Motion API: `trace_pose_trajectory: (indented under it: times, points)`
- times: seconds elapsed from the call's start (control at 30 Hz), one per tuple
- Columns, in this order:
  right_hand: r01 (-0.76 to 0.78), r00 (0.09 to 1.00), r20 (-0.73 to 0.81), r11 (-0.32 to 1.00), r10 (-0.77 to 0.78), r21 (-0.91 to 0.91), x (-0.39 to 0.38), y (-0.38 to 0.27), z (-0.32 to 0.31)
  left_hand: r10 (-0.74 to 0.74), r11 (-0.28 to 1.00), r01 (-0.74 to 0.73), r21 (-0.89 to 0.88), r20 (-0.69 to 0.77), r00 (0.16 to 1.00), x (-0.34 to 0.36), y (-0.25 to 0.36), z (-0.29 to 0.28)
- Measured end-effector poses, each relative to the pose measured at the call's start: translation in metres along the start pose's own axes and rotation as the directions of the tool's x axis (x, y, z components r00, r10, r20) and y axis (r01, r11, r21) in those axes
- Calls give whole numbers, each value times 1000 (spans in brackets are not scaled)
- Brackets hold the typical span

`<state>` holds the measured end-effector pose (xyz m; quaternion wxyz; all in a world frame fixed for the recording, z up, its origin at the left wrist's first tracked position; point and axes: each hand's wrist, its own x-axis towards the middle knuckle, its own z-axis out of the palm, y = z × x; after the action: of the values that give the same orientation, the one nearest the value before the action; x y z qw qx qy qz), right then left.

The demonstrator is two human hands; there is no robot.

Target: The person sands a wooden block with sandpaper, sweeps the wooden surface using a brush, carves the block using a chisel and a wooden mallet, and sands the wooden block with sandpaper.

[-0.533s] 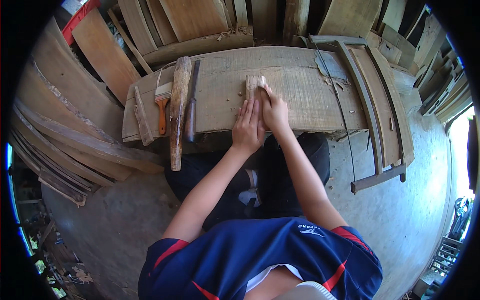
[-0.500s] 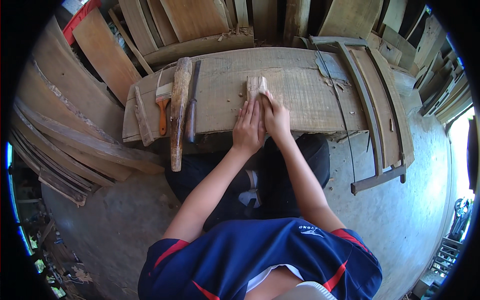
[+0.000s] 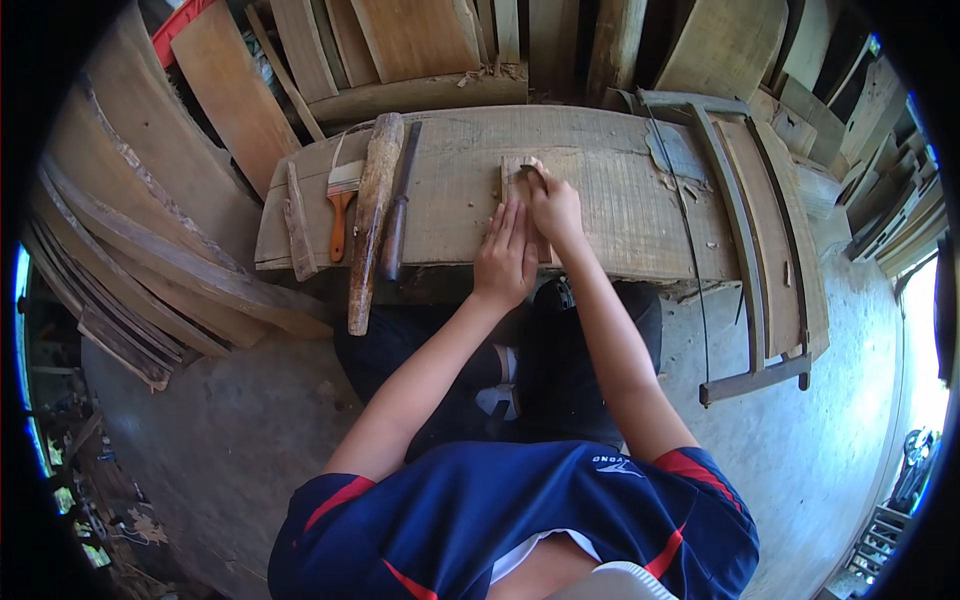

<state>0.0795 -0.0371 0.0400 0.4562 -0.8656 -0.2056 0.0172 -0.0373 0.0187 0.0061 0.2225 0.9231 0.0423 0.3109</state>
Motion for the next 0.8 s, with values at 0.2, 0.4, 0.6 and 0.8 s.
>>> trace_pose_trajectory:
  times: [0.2, 0.4, 0.6, 0.8]
  points:
    - [50, 996, 56, 969, -65, 241, -69, 11, -4, -21, 999, 23, 32, -42, 999, -8, -3, 1]
    - [-16, 971, 196, 785, -135, 619, -91, 34, -15, -33, 999, 33, -17, -47, 998, -6, 3, 1]
    - [21, 975, 190, 901, -114, 432, -66, 22, -2, -76, 997, 75, -25, -44, 996, -3, 3, 2]
    - [219, 974, 26, 968, -224, 124, -70, 18, 13, -61, 998, 61, -11, -30, 998, -3, 1, 3]
